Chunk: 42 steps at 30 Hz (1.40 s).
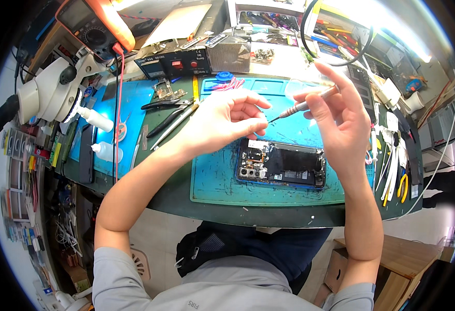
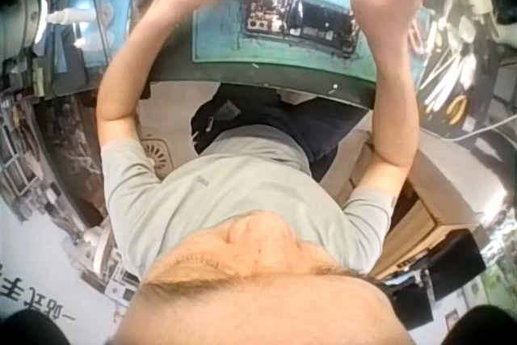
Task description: The person uses a precision screwdriver to manipulate small components on a disassembled smartphone motherboard. They then use a yellow-handled screwdriver to tighten screws on the back of a blue smartphone casing.
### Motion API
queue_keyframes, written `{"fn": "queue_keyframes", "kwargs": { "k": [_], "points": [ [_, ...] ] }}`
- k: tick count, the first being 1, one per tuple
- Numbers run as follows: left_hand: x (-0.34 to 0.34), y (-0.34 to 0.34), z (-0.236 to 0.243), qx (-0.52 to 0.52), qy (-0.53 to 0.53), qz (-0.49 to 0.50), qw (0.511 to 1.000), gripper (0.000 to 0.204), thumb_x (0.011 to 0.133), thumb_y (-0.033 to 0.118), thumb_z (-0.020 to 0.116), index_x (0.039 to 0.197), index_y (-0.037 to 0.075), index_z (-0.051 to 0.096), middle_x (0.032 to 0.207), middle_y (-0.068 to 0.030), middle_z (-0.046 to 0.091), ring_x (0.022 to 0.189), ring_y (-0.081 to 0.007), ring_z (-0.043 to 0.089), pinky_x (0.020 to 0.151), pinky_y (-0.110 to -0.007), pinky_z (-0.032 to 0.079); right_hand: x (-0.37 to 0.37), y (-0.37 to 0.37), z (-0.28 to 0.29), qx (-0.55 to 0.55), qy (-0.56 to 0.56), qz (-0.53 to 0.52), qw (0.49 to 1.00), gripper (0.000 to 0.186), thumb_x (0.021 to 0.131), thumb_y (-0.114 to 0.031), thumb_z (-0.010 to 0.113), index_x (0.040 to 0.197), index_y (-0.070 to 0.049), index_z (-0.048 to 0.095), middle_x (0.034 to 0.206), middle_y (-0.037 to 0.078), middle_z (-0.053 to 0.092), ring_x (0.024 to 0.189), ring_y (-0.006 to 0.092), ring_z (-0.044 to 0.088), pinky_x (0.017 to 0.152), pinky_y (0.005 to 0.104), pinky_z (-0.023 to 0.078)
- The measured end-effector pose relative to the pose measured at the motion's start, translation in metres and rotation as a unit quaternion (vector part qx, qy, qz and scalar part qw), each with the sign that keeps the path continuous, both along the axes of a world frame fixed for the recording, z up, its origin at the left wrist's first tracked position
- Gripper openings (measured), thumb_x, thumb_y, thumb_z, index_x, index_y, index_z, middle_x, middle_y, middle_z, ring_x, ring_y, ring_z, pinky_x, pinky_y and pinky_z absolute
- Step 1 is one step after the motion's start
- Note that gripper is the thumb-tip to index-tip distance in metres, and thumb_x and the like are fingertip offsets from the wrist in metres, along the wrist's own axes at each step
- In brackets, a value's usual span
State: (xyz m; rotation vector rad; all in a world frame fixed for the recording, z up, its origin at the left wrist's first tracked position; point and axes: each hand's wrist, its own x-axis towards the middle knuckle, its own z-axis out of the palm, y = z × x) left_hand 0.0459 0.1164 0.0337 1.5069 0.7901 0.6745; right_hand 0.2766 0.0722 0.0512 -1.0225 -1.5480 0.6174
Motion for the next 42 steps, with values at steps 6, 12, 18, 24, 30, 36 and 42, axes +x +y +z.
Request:
{"fn": "queue_keyframes", "kwargs": {
  "k": [6, 12, 18, 24, 30, 36, 42],
  "points": [
    [0.003, -0.008, -0.007, 0.129, 0.071, 0.02, 0.989, 0.03, 0.095, 0.007, 0.075, 0.123, 0.002, 0.067, 0.097, -0.0052, 0.074, 0.089, -0.0096, 0.071, 0.082, -0.025, 0.06, 0.0, -0.001, -0.003, 0.003, -0.028, 0.02, 0.999, 0.044, 0.102, -0.011, 0.066, 0.143, -0.001, 0.056, 0.096, 0.01, 0.077, 0.089, 0.0129, 0.073, 0.079, 0.026, 0.056],
    [0.003, -0.01, -0.005, 0.174, 0.068, 0.021, 0.982, 0.028, 0.094, 0.004, 0.075, 0.12, 0.001, 0.068, 0.094, -0.0056, 0.074, 0.086, -0.0093, 0.071, 0.079, -0.025, 0.06, 0.0, -0.002, -0.002, 0.021, -0.051, 0.043, 0.998, 0.047, 0.103, -0.012, 0.063, 0.147, -0.002, 0.052, 0.098, 0.012, 0.076, 0.091, 0.0139, 0.072, 0.081, 0.0288, 0.057],
    [0.004, -0.014, -0.006, 0.218, 0.064, 0.016, 0.974, 0.026, 0.094, 0.002, 0.073, 0.119, 0.0, 0.068, 0.094, -0.0052, 0.073, 0.086, -0.0099, 0.071, 0.08, -0.026, 0.061, -0.003, -0.003, -0.003, 0.018, -0.007, 0.088, 0.996, 0.044, 0.102, -0.005, 0.061, 0.145, 0.0, 0.053, 0.096, 0.012, 0.076, 0.091, 0.016, 0.073, 0.084, 0.0303, 0.057],
    [0.001, -0.03, -0.005, 0.093, 0.033, 0.018, 0.995, 0.028, 0.095, -0.001, 0.072, 0.122, 0.0, 0.067, 0.095, -0.0049, 0.072, 0.089, -0.0113, 0.071, 0.083, -0.027, 0.061, 0.0, -0.013, 0.005, 0.029, -0.123, 0.061, 0.99, 0.045, 0.097, 0.0, 0.066, 0.141, 0.001, 0.056, 0.089, 0.011, 0.076, 0.087, 0.0162, 0.074, 0.085, 0.0295, 0.055],
    [-0.01, -0.055, 0.011, 0.005, 0.077, -0.006, 0.997, 0.025, 0.097, -0.001, 0.068, 0.122, 0.0, 0.067, 0.11, -0.0099, 0.076, 0.108, -0.0148, 0.072, 0.095, -0.03, 0.058, -0.002, -0.021, 0.013, 0.108, -0.227, 0.107, 0.962, 0.043, 0.092, -0.005, 0.074, 0.133, 0.0, 0.063, 0.084, 0.01, 0.075, 0.077, 0.0168, 0.074, 0.074, 0.029, 0.056],
    [-0.014, -0.058, 0.006, 0.036, 0.096, -0.054, 0.993, 0.038, 0.099, -0.004, 0.059, 0.137, 0.0, 0.059, 0.119, -0.013, 0.075, 0.116, -0.0187, 0.07, 0.101, -0.034, 0.054, -0.002, -0.021, 0.01, 0.131, -0.272, 0.133, 0.944, 0.044, 0.089, -0.008, 0.076, 0.131, -0.002, 0.065, 0.084, 0.008, 0.075, 0.072, 0.019, 0.073, 0.067, 0.0295, 0.055],
    [-0.016, -0.057, 0.002, 0.071, 0.104, -0.07, 0.99, 0.042, 0.098, -0.003, 0.06, 0.14, 0.002, 0.057, 0.119, -0.0113, 0.076, 0.116, -0.0207, 0.07, 0.101, -0.035, 0.054, -0.003, -0.022, 0.012, 0.111, -0.272, 0.154, 0.943, 0.044, 0.087, -0.003, 0.075, 0.13, -0.002, 0.065, 0.086, 0.009, 0.075, 0.073, 0.0193, 0.073, 0.067, 0.0298, 0.055]
  ]
}}
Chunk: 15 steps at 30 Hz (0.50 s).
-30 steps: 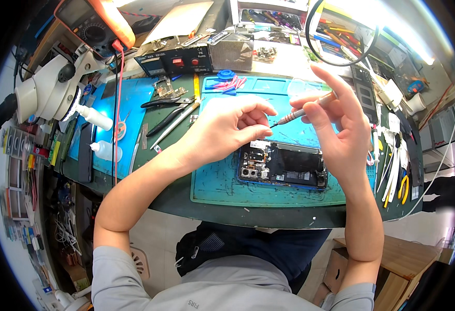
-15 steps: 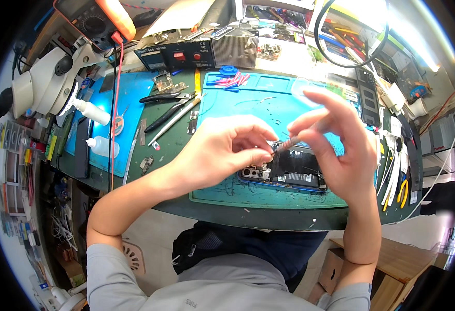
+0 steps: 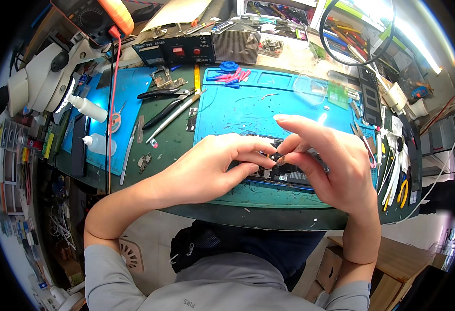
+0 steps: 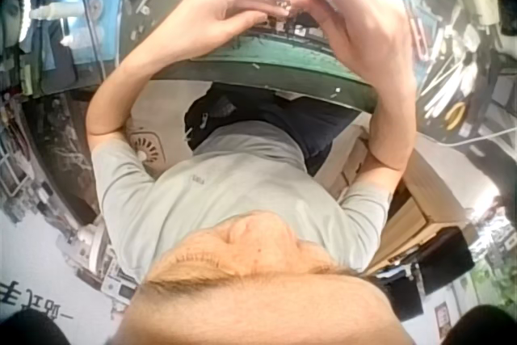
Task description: The person uses a precision screwdriver to manipulate small components on a disassembled smartphone motherboard. They then use a yellow-handled screwdriver to tighten screws on the back of a blue smartphone casing.
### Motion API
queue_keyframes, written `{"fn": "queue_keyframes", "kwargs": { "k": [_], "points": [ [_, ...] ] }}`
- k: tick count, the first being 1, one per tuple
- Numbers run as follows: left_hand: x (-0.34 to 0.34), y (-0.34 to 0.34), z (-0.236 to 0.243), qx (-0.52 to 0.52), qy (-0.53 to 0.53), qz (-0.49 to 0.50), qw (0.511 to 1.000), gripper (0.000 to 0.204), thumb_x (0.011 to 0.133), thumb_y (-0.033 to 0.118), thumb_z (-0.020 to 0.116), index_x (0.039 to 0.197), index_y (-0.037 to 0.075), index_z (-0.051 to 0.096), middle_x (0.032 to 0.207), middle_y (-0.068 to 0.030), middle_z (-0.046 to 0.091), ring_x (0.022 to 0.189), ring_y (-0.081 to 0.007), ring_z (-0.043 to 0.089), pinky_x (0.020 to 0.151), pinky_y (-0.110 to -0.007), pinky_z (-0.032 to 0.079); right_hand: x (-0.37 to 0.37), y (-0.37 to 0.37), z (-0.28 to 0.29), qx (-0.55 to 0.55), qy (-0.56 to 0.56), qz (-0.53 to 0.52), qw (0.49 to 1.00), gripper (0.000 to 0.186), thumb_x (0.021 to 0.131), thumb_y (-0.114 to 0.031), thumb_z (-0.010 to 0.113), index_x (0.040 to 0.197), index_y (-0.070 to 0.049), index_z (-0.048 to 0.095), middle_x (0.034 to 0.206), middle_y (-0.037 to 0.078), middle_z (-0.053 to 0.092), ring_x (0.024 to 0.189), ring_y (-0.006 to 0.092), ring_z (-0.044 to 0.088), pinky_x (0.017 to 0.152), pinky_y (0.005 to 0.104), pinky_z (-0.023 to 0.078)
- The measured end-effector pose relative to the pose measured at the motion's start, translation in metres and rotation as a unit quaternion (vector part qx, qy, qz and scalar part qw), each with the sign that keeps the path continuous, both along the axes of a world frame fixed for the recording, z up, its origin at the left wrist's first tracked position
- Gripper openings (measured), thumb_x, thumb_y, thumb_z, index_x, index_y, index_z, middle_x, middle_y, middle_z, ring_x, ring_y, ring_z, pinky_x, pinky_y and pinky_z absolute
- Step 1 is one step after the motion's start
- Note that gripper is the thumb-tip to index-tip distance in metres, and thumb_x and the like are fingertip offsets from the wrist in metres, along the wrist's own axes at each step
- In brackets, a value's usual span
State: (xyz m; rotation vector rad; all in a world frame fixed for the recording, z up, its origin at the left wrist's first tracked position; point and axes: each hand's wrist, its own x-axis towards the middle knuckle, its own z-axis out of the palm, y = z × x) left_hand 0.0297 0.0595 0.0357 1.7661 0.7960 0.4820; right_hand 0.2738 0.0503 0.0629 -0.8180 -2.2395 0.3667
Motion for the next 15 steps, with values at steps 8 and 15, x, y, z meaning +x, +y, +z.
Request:
{"fn": "queue_keyframes", "kwargs": {
  "k": [8, 15],
  "points": [
    [0.0005, -0.0001, -0.0014, 0.115, 0.011, -0.014, 0.993, 0.033, 0.095, 0.002, 0.063, 0.129, 0.004, 0.063, 0.11, -0.0134, 0.076, 0.106, -0.032, 0.07, 0.092, -0.042, 0.053, -0.001, -0.0017, -0.0029, -0.029, 0.032, 0.047, 0.998, 0.05, 0.082, 0.006, 0.069, 0.131, -0.004, 0.065, 0.102, 0.013, 0.075, 0.084, 0.0283, 0.073, 0.071, 0.0371, 0.059],
    [-0.0002, 0.0005, -0.0008, 0.138, 0.026, -0.017, 0.99, 0.029, 0.094, 0.002, 0.064, 0.124, 0.003, 0.063, 0.11, -0.0123, 0.076, 0.105, -0.0333, 0.068, 0.092, -0.043, 0.052, -0.0003, -0.0018, 0.0007, -0.025, 0.024, 0.068, 0.997, 0.039, 0.088, 0.01, 0.065, 0.126, 0.002, 0.065, 0.104, 0.016, 0.075, 0.089, 0.028, 0.077, 0.077, 0.0355, 0.061]
  ]
}}
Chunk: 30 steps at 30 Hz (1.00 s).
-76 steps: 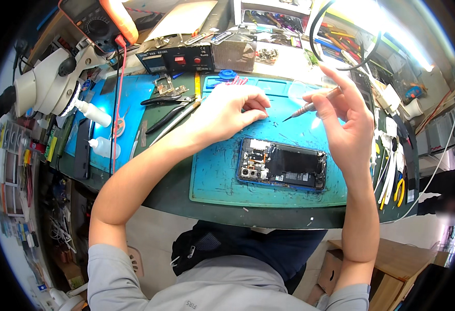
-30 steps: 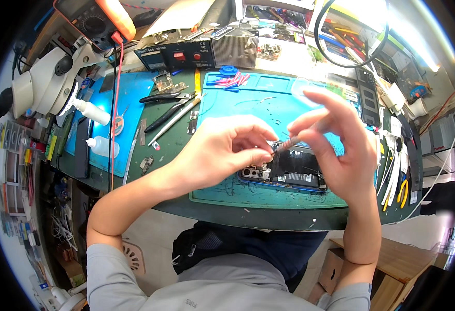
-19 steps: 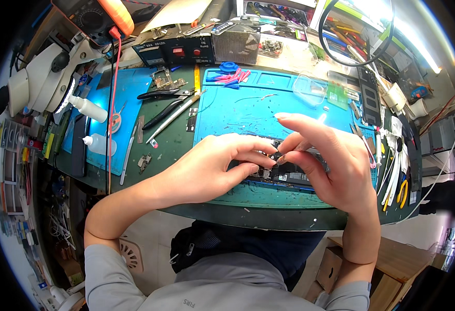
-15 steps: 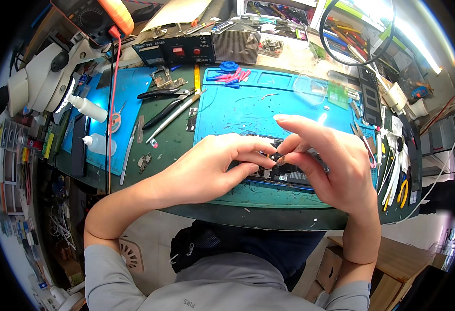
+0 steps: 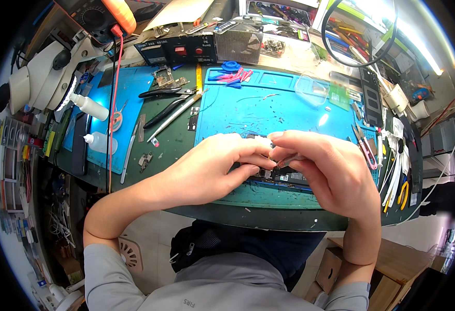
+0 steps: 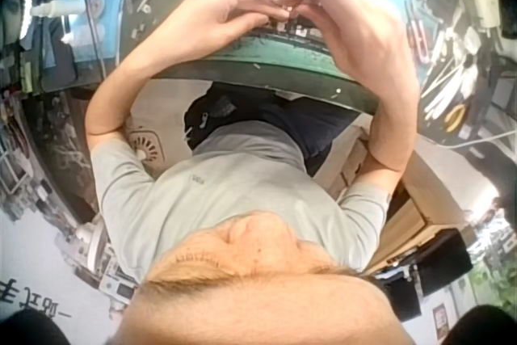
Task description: The person uses a precision screwdriver to manipulate small components on a disassembled smartphone motherboard. They then use a yellow-handled screwdriver to tighten screws on the back of a blue smartphone casing.
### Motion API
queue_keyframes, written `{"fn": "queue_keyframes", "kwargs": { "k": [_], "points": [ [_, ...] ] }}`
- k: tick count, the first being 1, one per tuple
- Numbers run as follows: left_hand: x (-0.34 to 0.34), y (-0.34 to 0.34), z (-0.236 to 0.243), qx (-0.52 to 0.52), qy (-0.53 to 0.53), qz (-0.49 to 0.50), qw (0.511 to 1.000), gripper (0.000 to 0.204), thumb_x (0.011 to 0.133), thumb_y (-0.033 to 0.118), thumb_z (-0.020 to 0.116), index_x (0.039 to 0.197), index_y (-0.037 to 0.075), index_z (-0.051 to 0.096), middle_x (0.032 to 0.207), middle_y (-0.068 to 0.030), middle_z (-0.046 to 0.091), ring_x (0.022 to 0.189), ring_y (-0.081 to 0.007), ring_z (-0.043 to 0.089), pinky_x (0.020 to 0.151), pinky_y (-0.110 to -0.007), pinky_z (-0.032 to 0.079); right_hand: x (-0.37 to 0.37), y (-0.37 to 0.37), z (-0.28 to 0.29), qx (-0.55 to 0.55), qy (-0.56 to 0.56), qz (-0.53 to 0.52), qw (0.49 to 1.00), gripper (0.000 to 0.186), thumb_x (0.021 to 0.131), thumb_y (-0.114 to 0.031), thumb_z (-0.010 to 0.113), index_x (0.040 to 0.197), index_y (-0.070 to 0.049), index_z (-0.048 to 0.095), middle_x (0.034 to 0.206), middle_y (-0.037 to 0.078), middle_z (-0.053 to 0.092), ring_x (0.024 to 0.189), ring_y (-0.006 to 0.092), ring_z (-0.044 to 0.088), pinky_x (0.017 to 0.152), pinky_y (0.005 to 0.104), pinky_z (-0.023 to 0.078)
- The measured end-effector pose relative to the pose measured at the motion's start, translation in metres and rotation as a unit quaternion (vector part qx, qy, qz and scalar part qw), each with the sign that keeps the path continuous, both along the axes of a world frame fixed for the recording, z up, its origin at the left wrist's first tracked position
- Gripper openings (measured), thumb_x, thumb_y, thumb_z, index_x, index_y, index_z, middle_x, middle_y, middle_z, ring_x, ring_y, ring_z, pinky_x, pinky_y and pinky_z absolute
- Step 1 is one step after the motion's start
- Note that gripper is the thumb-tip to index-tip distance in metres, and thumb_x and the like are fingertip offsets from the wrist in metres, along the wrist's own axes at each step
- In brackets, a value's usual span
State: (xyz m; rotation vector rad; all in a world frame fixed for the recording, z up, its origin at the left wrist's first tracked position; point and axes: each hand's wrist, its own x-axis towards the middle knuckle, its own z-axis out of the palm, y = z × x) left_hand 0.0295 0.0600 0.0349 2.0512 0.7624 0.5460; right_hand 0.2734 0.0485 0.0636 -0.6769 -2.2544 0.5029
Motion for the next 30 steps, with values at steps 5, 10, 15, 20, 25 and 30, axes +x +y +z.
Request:
{"fn": "queue_keyframes", "kwargs": {
  "k": [5, 10, 15, 20, 25, 30],
  "points": [
    [-0.0005, 0.0003, 0.0021, 0.003, 0.013, 0.002, 1.0, 0.032, 0.094, 0.002, 0.065, 0.125, 0.002, 0.063, 0.111, -0.0119, 0.076, 0.106, -0.033, 0.069, 0.093, -0.043, 0.052, -0.0007, -0.0048, 0.003, -0.026, -0.007, -0.012, 1.0, 0.038, 0.088, 0.01, 0.066, 0.125, 0.002, 0.064, 0.104, 0.017, 0.075, 0.09, 0.0295, 0.077, 0.08, 0.0369, 0.061],
    [-0.0009, 0.0008, 0.0027, 0.005, 0.02, -0.005, 1.0, 0.033, 0.093, 0.002, 0.065, 0.126, 0.002, 0.063, 0.111, -0.012, 0.076, 0.106, -0.0327, 0.069, 0.093, -0.043, 0.052, -0.0015, -0.0046, 0.0001, -0.013, -0.001, -0.021, 1.0, 0.038, 0.088, 0.009, 0.067, 0.125, 0.001, 0.064, 0.101, 0.016, 0.076, 0.088, 0.0296, 0.077, 0.078, 0.0364, 0.061],
    [-0.0013, 0.0003, 0.0024, 0.005, 0.024, 0.014, 1.0, 0.026, 0.093, 0.009, 0.071, 0.119, 0.003, 0.07, 0.112, -0.0155, 0.071, 0.107, -0.0342, 0.066, 0.092, -0.042, 0.051, -0.0003, -0.005, 0.0063, 0.016, -0.046, -0.036, 0.998, 0.041, 0.088, 0.007, 0.069, 0.128, 0.002, 0.064, 0.099, 0.016, 0.076, 0.086, 0.0285, 0.076, 0.076, 0.0361, 0.061],
    [-0.0016, 0.0017, 0.0023, 0.048, 0.024, -0.005, 0.999, 0.031, 0.094, 0.005, 0.066, 0.125, 0.005, 0.064, 0.111, -0.008, 0.077, 0.101, -0.0317, 0.065, 0.091, -0.044, 0.049, -0.0006, -0.0019, -0.0018, 0.028, -0.008, -0.021, 0.999, 0.043, 0.086, 0.007, 0.069, 0.129, 0.003, 0.063, 0.096, 0.017, 0.075, 0.085, 0.0288, 0.076, 0.073, 0.0358, 0.061],
    [-0.0013, 0.0012, 0.0029, 0.032, 0.023, -0.001, 0.999, 0.031, 0.094, 0.006, 0.066, 0.125, 0.005, 0.064, 0.111, -0.0077, 0.077, 0.101, -0.0313, 0.065, 0.091, -0.044, 0.049, -0.0021, -0.0025, -0.0001, 0.029, -0.013, -0.031, 0.999, 0.044, 0.086, 0.008, 0.068, 0.13, 0.003, 0.063, 0.094, 0.016, 0.074, 0.083, 0.0287, 0.075, 0.073, 0.0359, 0.061],
    [-0.0015, 0.002, 0.0025, 0.026, 0.026, -0.003, 0.999, 0.028, 0.095, 0.007, 0.066, 0.123, 0.005, 0.066, 0.11, -0.0072, 0.077, 0.1, -0.0313, 0.065, 0.092, -0.043, 0.049, -0.0021, -0.0034, 0.0024, 0.016, -0.02, -0.031, 0.999, 0.045, 0.086, 0.009, 0.068, 0.131, 0.003, 0.062, 0.094, 0.016, 0.074, 0.082, 0.0284, 0.075, 0.073, 0.0358, 0.061]
  ]
}}
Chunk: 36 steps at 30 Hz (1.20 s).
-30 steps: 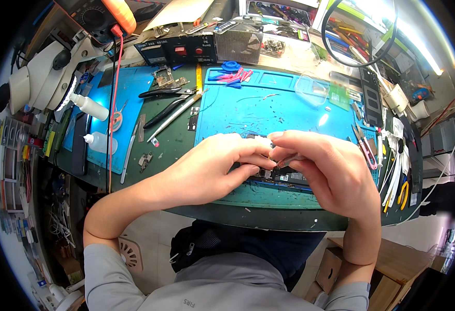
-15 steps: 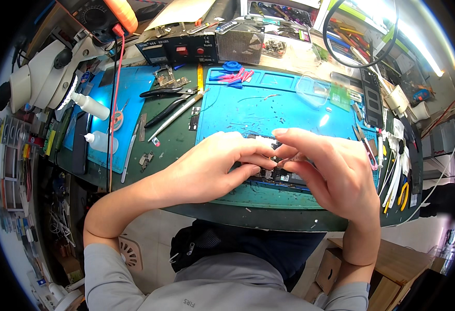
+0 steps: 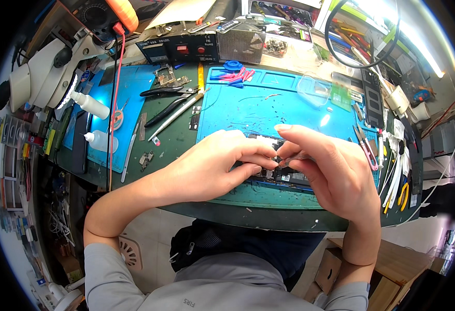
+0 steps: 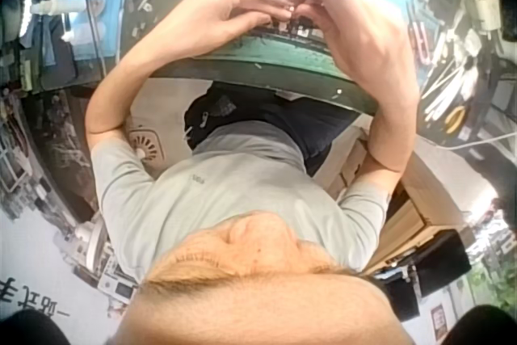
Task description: The person uses a precision screwdriver to manipulate small components on a disassembled smartphone motherboard. They then use a yellow-handled screwdriver to tighten screws on the back of a blue smartphone casing.
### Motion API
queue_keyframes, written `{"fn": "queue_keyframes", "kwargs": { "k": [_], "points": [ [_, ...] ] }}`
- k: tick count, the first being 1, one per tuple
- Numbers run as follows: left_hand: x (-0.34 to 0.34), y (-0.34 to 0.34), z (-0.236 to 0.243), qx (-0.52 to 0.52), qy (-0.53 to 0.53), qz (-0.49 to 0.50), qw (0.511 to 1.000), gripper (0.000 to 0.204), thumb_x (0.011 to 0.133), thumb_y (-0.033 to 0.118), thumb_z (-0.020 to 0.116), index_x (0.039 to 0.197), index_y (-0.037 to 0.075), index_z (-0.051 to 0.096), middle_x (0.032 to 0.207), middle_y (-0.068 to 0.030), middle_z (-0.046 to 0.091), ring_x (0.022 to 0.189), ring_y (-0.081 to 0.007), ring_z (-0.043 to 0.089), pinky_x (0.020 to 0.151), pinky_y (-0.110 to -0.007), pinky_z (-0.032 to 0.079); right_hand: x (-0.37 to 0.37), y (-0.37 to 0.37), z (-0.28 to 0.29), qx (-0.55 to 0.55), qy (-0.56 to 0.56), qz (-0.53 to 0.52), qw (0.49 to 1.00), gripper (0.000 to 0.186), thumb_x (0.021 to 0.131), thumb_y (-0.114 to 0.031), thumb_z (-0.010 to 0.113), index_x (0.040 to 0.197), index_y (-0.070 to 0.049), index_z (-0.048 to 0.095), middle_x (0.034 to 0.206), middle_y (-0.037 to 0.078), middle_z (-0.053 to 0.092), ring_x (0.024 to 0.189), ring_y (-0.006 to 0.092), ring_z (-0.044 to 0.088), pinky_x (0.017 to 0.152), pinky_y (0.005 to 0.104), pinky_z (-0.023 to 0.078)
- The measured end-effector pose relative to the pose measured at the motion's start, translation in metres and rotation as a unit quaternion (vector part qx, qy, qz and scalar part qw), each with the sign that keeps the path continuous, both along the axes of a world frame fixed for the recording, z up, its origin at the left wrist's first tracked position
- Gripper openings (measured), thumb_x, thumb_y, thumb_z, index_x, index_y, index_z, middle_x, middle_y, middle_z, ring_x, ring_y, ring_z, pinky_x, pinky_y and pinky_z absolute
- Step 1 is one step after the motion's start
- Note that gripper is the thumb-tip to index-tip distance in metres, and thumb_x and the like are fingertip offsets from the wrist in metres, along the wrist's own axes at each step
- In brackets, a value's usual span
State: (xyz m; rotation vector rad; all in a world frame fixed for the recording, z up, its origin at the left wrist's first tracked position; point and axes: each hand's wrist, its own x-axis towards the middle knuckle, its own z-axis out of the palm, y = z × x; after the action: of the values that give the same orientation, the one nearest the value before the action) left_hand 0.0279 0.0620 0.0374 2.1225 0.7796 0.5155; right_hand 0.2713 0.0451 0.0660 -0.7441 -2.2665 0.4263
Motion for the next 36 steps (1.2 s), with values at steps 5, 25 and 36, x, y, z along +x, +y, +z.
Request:
{"fn": "queue_keyframes", "kwargs": {
  "k": [5, 25, 36],
  "points": [
    [0.001, -0.001, 0.0, 0.03, 0.006, 0.006, 1.0, 0.025, 0.094, 0.009, 0.068, 0.119, 0.005, 0.069, 0.109, -0.0088, 0.074, 0.1, -0.0316, 0.064, 0.091, -0.043, 0.049, 0.0, 0.001, -0.005, -0.004, 0.016, 0.006, 1.0, 0.045, 0.086, 0.008, 0.068, 0.13, 0.002, 0.063, 0.095, 0.016, 0.074, 0.083, 0.0289, 0.075, 0.072, 0.0363, 0.06],
    [0.014, 0.059, -0.025, 0.181, 0.008, 0.138, 0.974, 0.015, 0.093, 0.01, 0.067, 0.105, 0.002, 0.069, 0.093, -0.0138, 0.072, 0.09, -0.0314, 0.07, 0.078, -0.04, 0.056, -0.013, -0.01, 0.002, -0.032, 0.03, -0.084, 0.995, 0.053, 0.087, 0.004, 0.073, 0.138, 0.002, 0.06, 0.113, 0.018, 0.073, 0.088, 0.0238, 0.075, 0.074, 0.0341, 0.06],
    [0.035, 0.062, -0.03, 0.224, 0.037, 0.124, 0.966, 0.011, 0.089, 0.017, 0.071, 0.093, 0.007, 0.07, 0.096, -0.0093, 0.065, 0.095, -0.0316, 0.066, 0.08, -0.043, 0.054, -0.003, -0.011, 0.002, -0.145, 0.017, -0.063, 0.987, 0.06, 0.085, 0.008, 0.073, 0.143, 0.001, 0.057, 0.113, 0.019, 0.074, 0.087, 0.0233, 0.075, 0.073, 0.0329, 0.06]
  ]
}}
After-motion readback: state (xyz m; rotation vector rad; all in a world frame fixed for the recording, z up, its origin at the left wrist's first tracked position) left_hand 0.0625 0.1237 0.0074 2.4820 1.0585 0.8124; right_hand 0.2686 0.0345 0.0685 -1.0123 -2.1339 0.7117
